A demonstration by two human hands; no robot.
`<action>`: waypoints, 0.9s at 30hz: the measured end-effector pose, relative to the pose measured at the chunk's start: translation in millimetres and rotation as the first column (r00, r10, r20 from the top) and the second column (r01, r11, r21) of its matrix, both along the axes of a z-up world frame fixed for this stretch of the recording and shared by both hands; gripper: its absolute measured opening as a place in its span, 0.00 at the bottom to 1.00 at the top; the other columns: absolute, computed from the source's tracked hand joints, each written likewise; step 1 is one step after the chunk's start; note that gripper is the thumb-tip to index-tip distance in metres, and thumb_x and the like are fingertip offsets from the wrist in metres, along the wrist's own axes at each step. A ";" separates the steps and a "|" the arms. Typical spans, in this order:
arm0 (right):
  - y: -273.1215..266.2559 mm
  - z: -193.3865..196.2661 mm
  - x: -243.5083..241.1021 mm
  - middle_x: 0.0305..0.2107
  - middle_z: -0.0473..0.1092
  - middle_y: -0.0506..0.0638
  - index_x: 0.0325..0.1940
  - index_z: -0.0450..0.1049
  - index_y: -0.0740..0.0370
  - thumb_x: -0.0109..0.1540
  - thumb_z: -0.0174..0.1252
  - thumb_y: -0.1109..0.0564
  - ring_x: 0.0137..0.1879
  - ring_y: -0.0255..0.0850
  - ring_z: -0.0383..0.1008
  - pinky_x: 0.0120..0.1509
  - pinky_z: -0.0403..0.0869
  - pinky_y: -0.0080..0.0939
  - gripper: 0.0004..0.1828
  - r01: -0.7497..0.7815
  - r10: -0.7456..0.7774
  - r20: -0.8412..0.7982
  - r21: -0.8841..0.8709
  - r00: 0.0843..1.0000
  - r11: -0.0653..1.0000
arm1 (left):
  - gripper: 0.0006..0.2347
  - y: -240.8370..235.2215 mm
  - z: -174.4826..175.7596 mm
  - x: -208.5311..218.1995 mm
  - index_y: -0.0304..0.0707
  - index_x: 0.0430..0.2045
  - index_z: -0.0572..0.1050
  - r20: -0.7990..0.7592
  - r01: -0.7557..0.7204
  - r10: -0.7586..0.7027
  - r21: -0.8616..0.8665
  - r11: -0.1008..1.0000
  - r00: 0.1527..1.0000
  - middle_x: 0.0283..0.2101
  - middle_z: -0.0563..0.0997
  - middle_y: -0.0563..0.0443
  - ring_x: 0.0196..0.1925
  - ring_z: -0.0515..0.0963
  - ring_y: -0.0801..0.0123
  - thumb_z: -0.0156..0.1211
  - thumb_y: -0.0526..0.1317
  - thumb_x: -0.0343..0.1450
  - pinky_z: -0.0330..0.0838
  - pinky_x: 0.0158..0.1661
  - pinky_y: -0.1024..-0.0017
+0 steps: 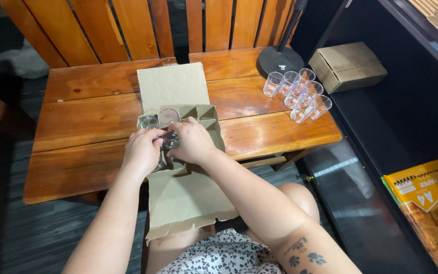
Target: The person opens a cardboard box containing small clear glasses. They remove the glasses one by one from the box and place them on the wooden bench next to them.
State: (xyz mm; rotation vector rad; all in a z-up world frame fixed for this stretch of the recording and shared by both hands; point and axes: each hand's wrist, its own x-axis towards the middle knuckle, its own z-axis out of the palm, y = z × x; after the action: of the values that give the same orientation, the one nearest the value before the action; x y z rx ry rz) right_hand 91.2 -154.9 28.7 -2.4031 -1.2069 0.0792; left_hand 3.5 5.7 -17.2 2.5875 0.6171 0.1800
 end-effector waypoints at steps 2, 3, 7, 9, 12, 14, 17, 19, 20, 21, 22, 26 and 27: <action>-3.4 12.9 -2.5 0.40 0.79 0.48 0.48 0.76 0.51 0.43 0.79 0.46 0.59 0.47 0.73 0.61 0.76 0.47 0.32 -0.001 0.002 -0.031 0.035 1.000 0.999 | 0.10 1.3 5.5 -1.3 0.57 0.50 0.82 0.022 -0.004 0.006 -0.055 0.998 1.000 0.46 0.80 0.49 0.57 0.76 0.48 0.58 0.43 0.75 0.71 0.57 0.50; -5.4 19.1 -3.7 0.40 0.79 0.49 0.48 0.77 0.52 0.43 0.79 0.47 0.60 0.48 0.74 0.62 0.75 0.48 0.32 0.000 0.004 -0.062 0.069 0.998 0.998 | 0.10 1.7 7.9 -1.8 0.59 0.49 0.82 0.043 -0.006 0.011 -0.111 0.994 0.999 0.47 0.80 0.49 0.58 0.77 0.48 0.58 0.43 0.75 0.71 0.57 0.50; -24.1 58.0 -10.1 0.39 0.79 0.48 0.47 0.79 0.51 0.42 0.79 0.48 0.55 0.47 0.75 0.63 0.74 0.46 0.31 0.023 -0.003 -0.131 0.147 0.991 0.989 | 0.10 -10.7 35.2 -3.7 0.57 0.49 0.83 0.168 0.007 0.047 -0.310 0.951 0.985 0.44 0.80 0.49 0.53 0.79 0.53 0.59 0.40 0.76 0.73 0.54 0.55; -29.4 58.7 -4.9 0.39 0.80 0.49 0.49 0.79 0.52 0.42 0.80 0.47 0.52 0.48 0.76 0.61 0.75 0.49 0.33 0.076 -0.017 -0.209 0.278 0.978 0.957 | 0.10 -21.9 53.0 -5.5 0.49 0.48 0.83 0.273 0.057 0.077 -0.453 0.890 0.959 0.44 0.83 0.43 0.52 0.81 0.54 0.61 0.42 0.75 0.74 0.51 0.58; -30.7 46.9 7.4 0.37 0.79 0.47 0.49 0.78 0.49 0.40 0.80 0.47 0.46 0.42 0.77 0.57 0.75 0.46 0.35 0.152 -0.031 -0.280 0.422 0.959 0.894 | 0.12 -32.9 67.5 -2.4 0.41 0.50 0.81 0.323 0.082 0.165 -0.631 0.772 0.932 0.45 0.84 0.43 0.51 0.81 0.61 0.62 0.45 0.76 0.74 0.52 0.61; -33.6 43.1 14.3 0.37 0.79 0.46 0.49 0.77 0.49 0.40 0.80 0.48 0.44 0.39 0.76 0.55 0.75 0.42 0.34 0.180 -0.022 -0.316 0.479 0.949 0.859 | 0.13 -35.1 63.2 8.2 0.37 0.50 0.80 0.370 0.118 0.186 -0.662 0.740 0.910 0.44 0.83 0.45 0.50 0.80 0.65 0.64 0.45 0.76 0.74 0.52 0.65; -40.1 42.0 22.1 0.39 0.79 0.46 0.50 0.77 0.50 0.41 0.82 0.53 0.43 0.35 0.76 0.50 0.76 0.34 0.34 0.254 -0.004 -0.388 0.594 0.922 0.764 | 0.17 -40.1 72.0 25.6 0.37 0.50 0.79 0.360 0.123 0.214 -0.718 0.685 0.908 0.44 0.83 0.47 0.50 0.81 0.66 0.66 0.49 0.75 0.75 0.52 0.67; -45.1 41.2 27.5 0.40 0.79 0.47 0.51 0.77 0.51 0.41 0.83 0.57 0.44 0.34 0.77 0.46 0.79 0.30 0.35 0.297 0.008 -0.424 0.648 0.905 0.702 | 0.19 -50.1 81.1 35.8 0.40 0.51 0.79 0.303 0.086 0.220 -0.744 0.663 0.927 0.46 0.84 0.47 0.50 0.83 0.63 0.67 0.53 0.75 0.77 0.51 0.65; -47.6 40.3 31.0 0.43 0.78 0.50 0.53 0.75 0.52 0.44 0.82 0.60 0.44 0.35 0.77 0.47 0.80 0.33 0.36 0.323 0.067 -0.466 0.702 0.882 0.635 | 0.22 -58.0 85.1 40.3 0.33 0.50 0.78 0.307 0.119 0.235 -0.804 0.582 0.922 0.45 0.83 0.42 0.50 0.82 0.62 0.68 0.55 0.73 0.76 0.52 0.64; -50.1 39.5 34.5 0.45 0.76 0.52 0.56 0.74 0.53 0.46 0.81 0.64 0.45 0.37 0.77 0.47 0.82 0.35 0.37 0.352 0.130 -0.500 0.747 0.856 0.564 | 0.26 -65.8 89.2 45.0 0.26 0.49 0.77 0.310 0.153 0.251 -0.855 0.496 0.917 0.44 0.82 0.38 0.49 0.82 0.60 0.68 0.56 0.72 0.76 0.54 0.63; -51.9 37.2 38.4 0.45 0.76 0.52 0.56 0.74 0.53 0.46 0.81 0.64 0.45 0.37 0.77 0.47 0.82 0.35 0.37 0.351 0.130 -0.500 0.748 0.856 0.563 | 0.26 -69.3 89.6 51.9 0.26 0.49 0.77 0.310 0.154 0.250 -0.855 0.496 0.917 0.44 0.82 0.38 0.49 0.82 0.60 0.68 0.56 0.72 0.76 0.54 0.63; -68.4 24.1 56.5 0.49 0.75 0.49 0.57 0.71 0.58 0.49 0.79 0.66 0.53 0.37 0.73 0.50 0.80 0.33 0.36 0.343 0.148 -0.436 0.840 0.888 0.420 | 0.33 -89.8 99.6 75.3 0.18 0.54 0.70 0.238 0.196 0.147 -0.948 0.251 0.960 0.43 0.81 0.37 0.45 0.85 0.61 0.66 0.57 0.71 0.80 0.48 0.70; -74.3 19.6 61.8 0.51 0.74 0.47 0.58 0.69 0.58 0.51 0.78 0.67 0.55 0.35 0.71 0.51 0.80 0.30 0.35 0.353 0.158 -0.438 0.853 0.885 0.385 | 0.34 -96.0 103.8 80.2 0.16 0.56 0.68 0.228 0.203 0.117 -0.959 0.199 0.967 0.43 0.81 0.36 0.44 0.85 0.60 0.67 0.57 0.70 0.81 0.48 0.70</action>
State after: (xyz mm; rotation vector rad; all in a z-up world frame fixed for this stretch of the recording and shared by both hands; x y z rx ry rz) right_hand 153.1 -229.2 48.2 -1.2887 -0.5665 -0.0652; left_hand 83.7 -90.3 86.7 1.2194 0.3361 0.0436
